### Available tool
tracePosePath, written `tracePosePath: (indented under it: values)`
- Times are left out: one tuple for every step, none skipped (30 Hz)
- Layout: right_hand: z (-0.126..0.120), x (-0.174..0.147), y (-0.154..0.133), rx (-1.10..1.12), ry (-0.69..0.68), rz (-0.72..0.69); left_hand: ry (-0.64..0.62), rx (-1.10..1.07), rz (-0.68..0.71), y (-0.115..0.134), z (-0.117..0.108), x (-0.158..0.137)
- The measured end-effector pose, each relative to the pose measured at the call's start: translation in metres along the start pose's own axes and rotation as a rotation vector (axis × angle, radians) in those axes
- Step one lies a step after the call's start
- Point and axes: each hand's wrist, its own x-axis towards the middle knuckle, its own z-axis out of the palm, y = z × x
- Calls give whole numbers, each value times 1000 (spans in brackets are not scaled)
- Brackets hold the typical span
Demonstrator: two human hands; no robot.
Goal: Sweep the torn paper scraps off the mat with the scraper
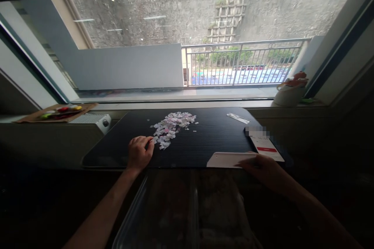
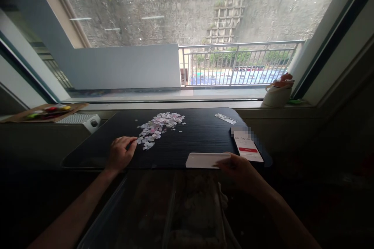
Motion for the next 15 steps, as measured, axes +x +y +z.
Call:
tracePosePath:
  values:
    - [-1, 0, 0, -13, 21, 2, 2, 1, 0, 1, 0, 0]
    - [-1, 0, 0, -23, 35, 2, 3, 1, 0, 1, 0, 0]
    - [1, 0, -1, -28, 36, 1, 3, 2, 0, 2, -1, 0]
    - [4, 2, -3, -26, 24, -3, 2, 1, 3, 3, -1, 0]
    - [8, 3, -5, -17, 6, -13, -4, -4, 3, 5, -2, -1]
    - [15, 5, -8, -6, -20, -31, -8, -9, 0, 6, -2, -1]
    - [24, 8, -11, 6, -41, -58, -12, -12, -4, 7, -2, -1]
    - [33, 11, -14, 17, -52, -91, -12, -11, -9, 8, -2, -1]
    - [44, 15, -17, 24, -60, -126, -12, -11, -16, 9, -2, -1]
    - [54, 19, -20, 24, -71, -157, -10, -9, -21, 10, -1, -1]
    - [64, 23, -23, 21, -80, -177, -11, -6, -24, 10, -1, -1]
    - [73, 27, -26, 18, -91, -184, -13, -4, -27, 11, -1, -1]
    - [81, 31, -28, 18, -105, -180, -16, -1, -31, 11, -1, -2]
    - [87, 34, -30, 17, -120, -172, -18, 0, -35, 12, -1, -2]
    - [91, 37, -32, 19, -129, -159, -19, -1, -38, 12, -1, -2]
